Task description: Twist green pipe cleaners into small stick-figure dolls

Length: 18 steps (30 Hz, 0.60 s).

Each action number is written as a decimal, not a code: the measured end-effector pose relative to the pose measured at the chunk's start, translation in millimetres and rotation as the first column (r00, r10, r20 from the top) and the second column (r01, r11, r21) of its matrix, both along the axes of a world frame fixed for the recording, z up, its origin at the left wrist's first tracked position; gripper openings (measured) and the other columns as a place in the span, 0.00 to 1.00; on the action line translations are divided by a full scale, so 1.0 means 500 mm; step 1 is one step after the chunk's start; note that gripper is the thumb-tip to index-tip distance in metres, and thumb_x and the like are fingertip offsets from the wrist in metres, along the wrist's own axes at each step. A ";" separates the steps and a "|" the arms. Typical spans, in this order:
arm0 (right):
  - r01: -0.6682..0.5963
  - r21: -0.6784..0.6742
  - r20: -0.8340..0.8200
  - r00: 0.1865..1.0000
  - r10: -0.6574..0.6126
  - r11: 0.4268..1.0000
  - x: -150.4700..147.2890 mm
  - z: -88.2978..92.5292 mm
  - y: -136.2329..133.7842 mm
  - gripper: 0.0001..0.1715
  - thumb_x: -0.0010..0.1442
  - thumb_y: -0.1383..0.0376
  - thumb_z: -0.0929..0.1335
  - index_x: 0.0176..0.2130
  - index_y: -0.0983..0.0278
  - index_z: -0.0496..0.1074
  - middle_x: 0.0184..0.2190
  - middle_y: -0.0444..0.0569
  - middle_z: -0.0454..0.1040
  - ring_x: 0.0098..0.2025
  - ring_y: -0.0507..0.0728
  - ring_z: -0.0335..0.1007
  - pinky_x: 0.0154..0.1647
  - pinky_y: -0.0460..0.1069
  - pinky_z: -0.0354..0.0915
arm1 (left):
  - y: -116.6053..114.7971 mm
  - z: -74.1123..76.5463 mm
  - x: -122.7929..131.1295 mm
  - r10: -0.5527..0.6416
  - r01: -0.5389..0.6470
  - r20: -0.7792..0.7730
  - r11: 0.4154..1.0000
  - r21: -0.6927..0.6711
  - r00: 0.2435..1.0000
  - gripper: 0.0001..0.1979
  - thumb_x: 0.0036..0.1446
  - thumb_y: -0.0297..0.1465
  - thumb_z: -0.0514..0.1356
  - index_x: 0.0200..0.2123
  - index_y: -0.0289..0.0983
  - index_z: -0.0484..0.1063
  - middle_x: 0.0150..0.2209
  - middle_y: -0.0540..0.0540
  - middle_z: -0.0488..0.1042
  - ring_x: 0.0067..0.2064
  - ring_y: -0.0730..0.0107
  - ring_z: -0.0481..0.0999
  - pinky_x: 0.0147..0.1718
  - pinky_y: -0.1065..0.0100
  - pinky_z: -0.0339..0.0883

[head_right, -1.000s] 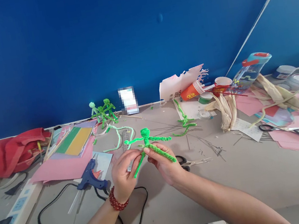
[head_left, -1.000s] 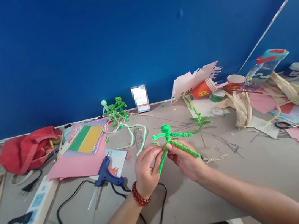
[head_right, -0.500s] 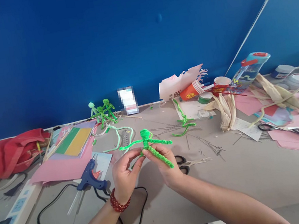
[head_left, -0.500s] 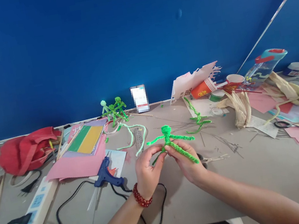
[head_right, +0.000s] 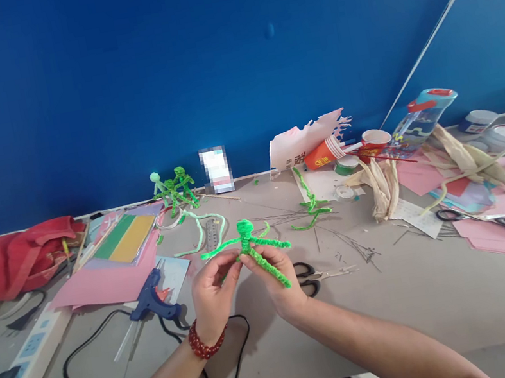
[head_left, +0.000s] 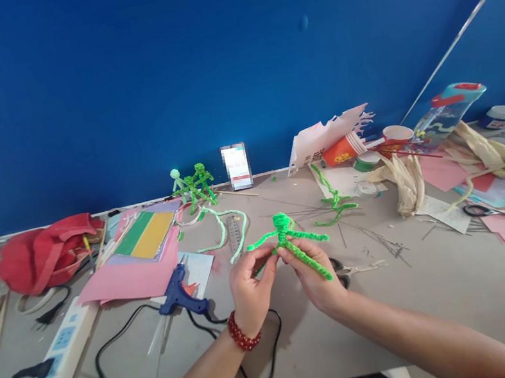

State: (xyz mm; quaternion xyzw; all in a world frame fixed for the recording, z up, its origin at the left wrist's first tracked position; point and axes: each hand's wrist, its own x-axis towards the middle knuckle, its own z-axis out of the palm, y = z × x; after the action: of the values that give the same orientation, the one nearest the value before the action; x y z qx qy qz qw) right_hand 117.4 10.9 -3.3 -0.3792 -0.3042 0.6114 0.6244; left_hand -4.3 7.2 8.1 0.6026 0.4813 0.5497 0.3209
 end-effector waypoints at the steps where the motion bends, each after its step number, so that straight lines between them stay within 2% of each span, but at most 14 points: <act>1: 0.000 0.000 0.002 1.000 0.000 1.000 0.000 0.001 0.000 0.08 0.44 0.63 0.78 0.25 0.59 0.77 0.27 0.42 0.72 0.34 0.54 0.65 0.41 0.50 0.61 | 0.000 0.001 0.000 0.008 -0.008 0.003 1.000 0.003 1.000 0.05 0.56 0.29 0.61 0.36 0.36 0.76 0.36 0.43 0.80 0.37 0.65 0.80 0.37 0.67 0.76; 6: -0.023 0.048 0.051 0.998 0.021 0.999 0.004 0.004 0.004 0.08 0.47 0.61 0.77 0.23 0.60 0.76 0.24 0.42 0.70 0.29 0.52 0.61 0.34 0.49 0.59 | 0.000 0.005 -0.003 0.001 -0.001 0.013 0.999 -0.034 1.000 0.05 0.56 0.29 0.61 0.36 0.36 0.76 0.36 0.44 0.80 0.38 0.66 0.80 0.38 0.67 0.76; 11: -0.101 0.056 0.142 0.986 0.092 0.993 0.013 -0.006 0.013 0.12 0.52 0.58 0.75 0.24 0.61 0.74 0.22 0.42 0.69 0.22 0.50 0.54 0.24 0.48 0.51 | 0.006 0.009 -0.007 -0.101 0.120 0.121 0.980 -0.156 0.987 0.06 0.58 0.32 0.61 0.34 0.35 0.75 0.30 0.46 0.79 0.33 0.67 0.79 0.35 0.67 0.74; 13: -0.111 0.047 0.166 0.981 0.101 0.993 0.014 -0.007 0.015 0.13 0.52 0.57 0.75 0.24 0.61 0.74 0.22 0.43 0.69 0.23 0.50 0.55 0.23 0.47 0.50 | 0.009 0.011 -0.006 -0.119 0.158 0.194 0.968 -0.196 0.974 0.07 0.57 0.34 0.61 0.33 0.35 0.75 0.29 0.46 0.78 0.32 0.67 0.79 0.35 0.66 0.74; 18: -0.096 0.089 0.193 0.978 0.077 0.991 0.013 0.003 0.018 0.15 0.50 0.55 0.76 0.22 0.61 0.73 0.19 0.43 0.68 0.24 0.52 0.60 0.25 0.48 0.56 | 0.012 0.014 -0.002 -0.150 0.283 0.398 0.911 -0.301 0.905 0.09 0.54 0.36 0.64 0.30 0.35 0.75 0.26 0.47 0.77 0.30 0.67 0.77 0.36 0.64 0.74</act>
State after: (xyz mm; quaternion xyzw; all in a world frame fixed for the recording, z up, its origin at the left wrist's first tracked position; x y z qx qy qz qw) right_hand 124.1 19.8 -1.9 -0.3911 -0.4079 0.5835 0.5833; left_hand -5.3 13.1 15.4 0.4728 0.4321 0.5175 0.5674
